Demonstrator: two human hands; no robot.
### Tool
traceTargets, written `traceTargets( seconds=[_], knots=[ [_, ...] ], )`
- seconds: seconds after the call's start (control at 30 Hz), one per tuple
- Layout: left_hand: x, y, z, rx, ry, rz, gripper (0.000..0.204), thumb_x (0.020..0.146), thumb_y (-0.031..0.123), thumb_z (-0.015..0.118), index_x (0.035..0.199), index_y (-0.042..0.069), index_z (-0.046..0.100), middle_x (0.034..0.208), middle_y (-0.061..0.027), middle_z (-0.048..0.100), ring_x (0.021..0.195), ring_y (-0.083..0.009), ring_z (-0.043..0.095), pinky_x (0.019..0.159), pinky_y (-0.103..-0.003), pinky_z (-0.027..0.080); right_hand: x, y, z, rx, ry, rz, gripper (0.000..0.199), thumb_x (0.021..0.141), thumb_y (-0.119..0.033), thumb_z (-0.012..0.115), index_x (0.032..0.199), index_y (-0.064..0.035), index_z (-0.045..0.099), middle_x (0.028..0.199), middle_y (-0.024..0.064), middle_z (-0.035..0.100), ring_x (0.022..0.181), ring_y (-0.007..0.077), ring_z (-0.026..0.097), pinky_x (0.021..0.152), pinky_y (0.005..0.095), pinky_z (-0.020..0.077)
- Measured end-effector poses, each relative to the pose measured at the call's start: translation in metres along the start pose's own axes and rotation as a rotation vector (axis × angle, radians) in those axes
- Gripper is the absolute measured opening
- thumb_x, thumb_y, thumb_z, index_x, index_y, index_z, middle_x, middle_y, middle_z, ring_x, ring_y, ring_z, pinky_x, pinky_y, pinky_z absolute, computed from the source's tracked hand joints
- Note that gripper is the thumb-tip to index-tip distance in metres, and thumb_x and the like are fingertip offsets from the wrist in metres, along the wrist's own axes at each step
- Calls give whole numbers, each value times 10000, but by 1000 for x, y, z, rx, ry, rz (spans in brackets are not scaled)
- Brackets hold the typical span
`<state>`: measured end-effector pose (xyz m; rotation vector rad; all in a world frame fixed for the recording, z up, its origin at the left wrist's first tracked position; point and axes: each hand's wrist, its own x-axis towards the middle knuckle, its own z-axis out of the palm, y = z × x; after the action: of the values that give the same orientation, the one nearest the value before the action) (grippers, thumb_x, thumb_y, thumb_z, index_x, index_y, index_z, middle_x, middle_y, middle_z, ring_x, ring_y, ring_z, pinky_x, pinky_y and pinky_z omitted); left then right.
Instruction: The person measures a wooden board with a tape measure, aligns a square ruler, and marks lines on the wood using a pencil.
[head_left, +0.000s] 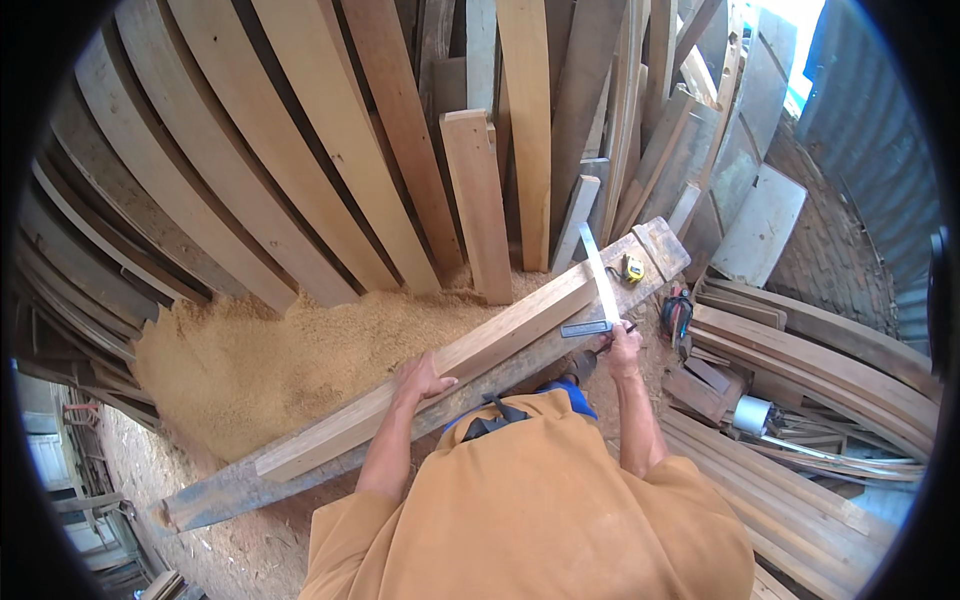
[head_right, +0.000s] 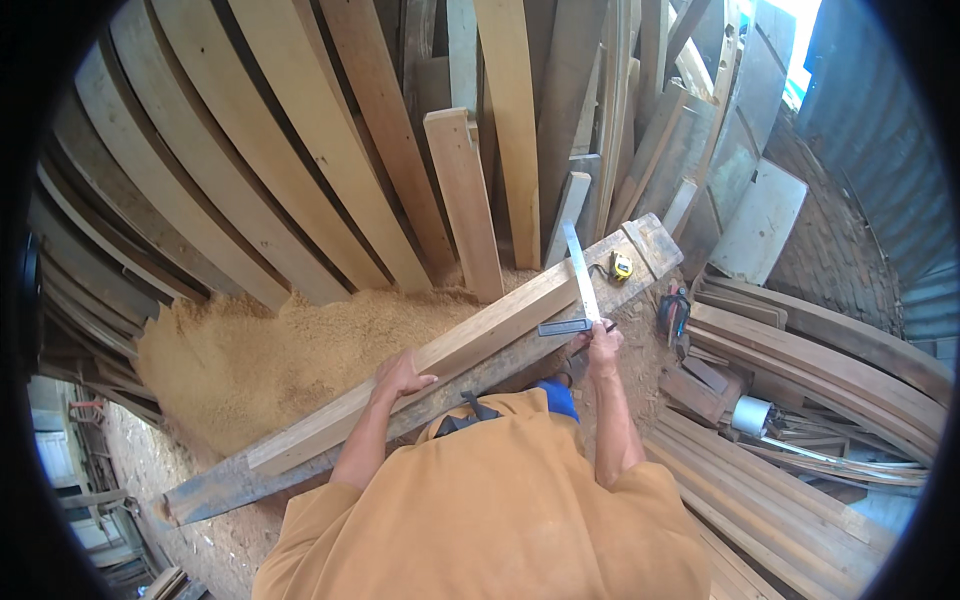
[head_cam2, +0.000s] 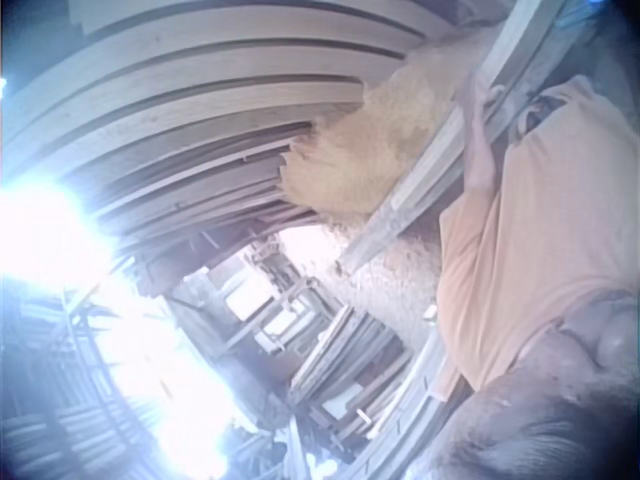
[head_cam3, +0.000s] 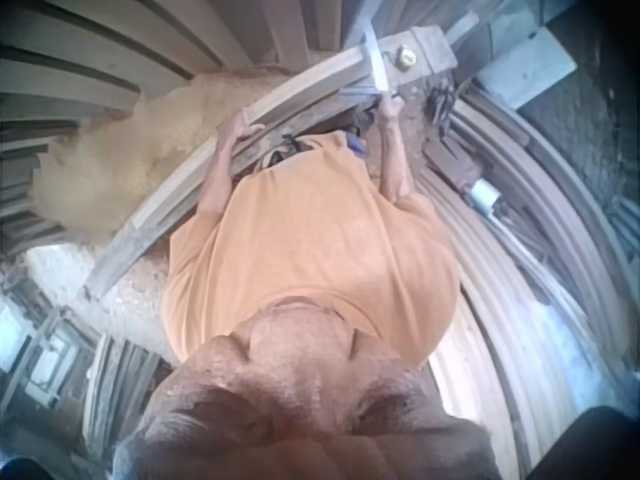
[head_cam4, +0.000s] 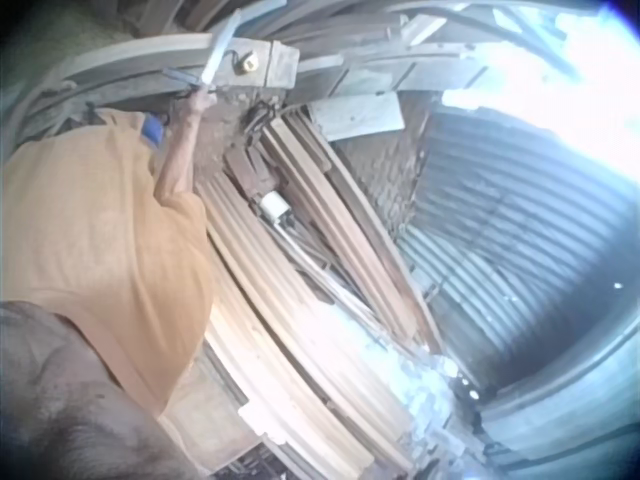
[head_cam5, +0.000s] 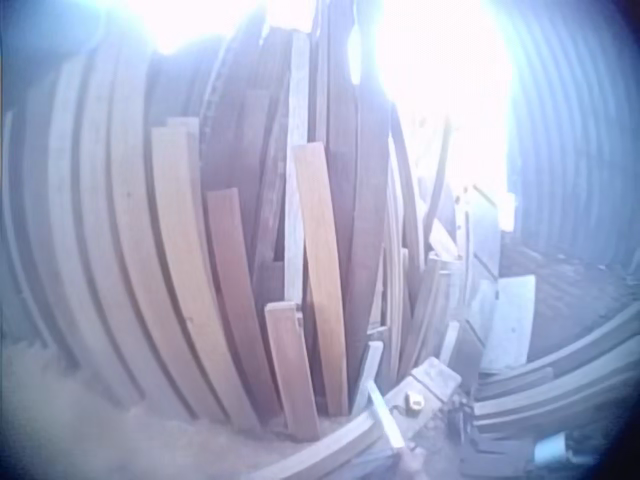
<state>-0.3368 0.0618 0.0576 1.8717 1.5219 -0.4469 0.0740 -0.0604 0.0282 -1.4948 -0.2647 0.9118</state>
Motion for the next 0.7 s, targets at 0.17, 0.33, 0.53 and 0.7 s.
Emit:
traceTargets(
  seconds=[0.17,0.33,0.53,0.7],
  knots=[
    [-4,3,-1,0,24,16,834,740,509,858,1360,29,575,1314,-223,662,1262,-377,613,1069,-481,476,-11,2,-15,-37,93,14,162,1029,-171,527,1007,-59,643,792,8,613,658,106,597,599,263,522],
    [-11,9,-4,14,25,11,816,746,509,857,1346,32,575,1321,-206,661,1272,-363,607,1069,-478,474,-18,8,-24,-68,94,24,156,1042,-182,530,1034,-65,632,787,2,604,640,104,592,574,250,515],
    [-17,8,26,107,138,62,816,739,517,860,1345,57,567,1314,-172,660,1267,-341,592,1065,-458,462,-15,-1,-25,-109,99,-6,158,1042,-169,534,1011,-49,632,745,-6,578,564,97,547,530,254,496],
    [-16,-1,64,115,259,39,793,726,496,859,1337,80,573,1319,-161,648,1264,-331,568,1089,-469,412,4,-17,-32,-214,87,-47,153,1027,-163,566,994,-37,648,711,-16,552,547,84,525,487,256,447]
  ],
)
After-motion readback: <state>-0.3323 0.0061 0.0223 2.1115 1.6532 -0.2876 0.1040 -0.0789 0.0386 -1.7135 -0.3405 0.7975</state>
